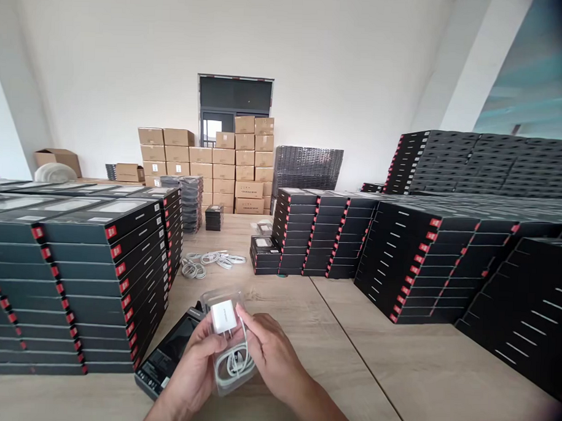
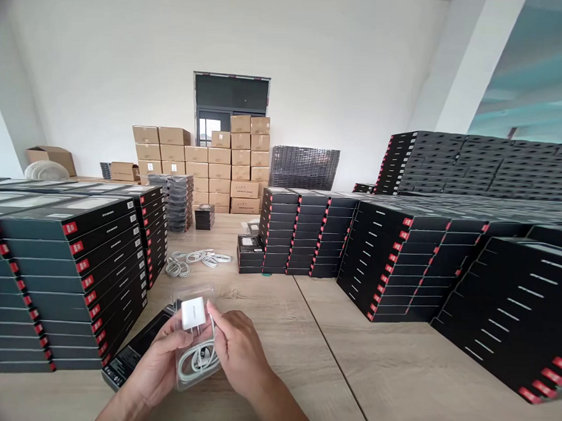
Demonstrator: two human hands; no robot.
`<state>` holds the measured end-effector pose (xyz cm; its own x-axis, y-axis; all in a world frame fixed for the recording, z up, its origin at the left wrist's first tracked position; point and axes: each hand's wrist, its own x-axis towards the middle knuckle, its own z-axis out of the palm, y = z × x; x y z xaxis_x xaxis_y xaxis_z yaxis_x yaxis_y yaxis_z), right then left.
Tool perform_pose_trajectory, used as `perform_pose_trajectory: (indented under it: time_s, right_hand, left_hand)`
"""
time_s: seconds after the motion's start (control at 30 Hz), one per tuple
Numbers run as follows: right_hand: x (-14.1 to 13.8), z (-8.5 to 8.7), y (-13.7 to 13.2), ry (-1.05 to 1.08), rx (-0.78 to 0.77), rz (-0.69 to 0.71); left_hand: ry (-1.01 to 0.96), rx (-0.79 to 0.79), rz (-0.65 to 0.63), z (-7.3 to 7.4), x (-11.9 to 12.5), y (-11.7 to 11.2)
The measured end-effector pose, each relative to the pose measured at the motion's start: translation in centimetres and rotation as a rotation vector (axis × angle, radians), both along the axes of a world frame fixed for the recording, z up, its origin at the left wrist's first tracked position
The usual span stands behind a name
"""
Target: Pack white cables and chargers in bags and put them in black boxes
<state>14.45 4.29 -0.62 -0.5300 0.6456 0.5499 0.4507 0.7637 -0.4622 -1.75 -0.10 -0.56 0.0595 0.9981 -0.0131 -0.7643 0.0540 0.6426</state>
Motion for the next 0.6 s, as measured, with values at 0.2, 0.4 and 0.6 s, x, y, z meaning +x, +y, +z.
perform_pose_trajectory:
  time_s: [0.2,0.4,0.6]
  right_hand:
    - [-1.2,-0.9,-0.2,0.113,-0.085,-0.006]
    - [-0.6,-0.2,-1.1,0.367,-0.472,0.124]
    - [-0.3,-0.2,-1.1,0.555,-0.912,0.212]
  left_hand:
    - [0.000,-0.013,-0.006,0.2,-0.5,-0.1]
    - [-0.010,-0.026,0.008,1.0,-1.5,0.0]
    - [-0.010,-0.026,0.044,0.9,-2.1,0.2]
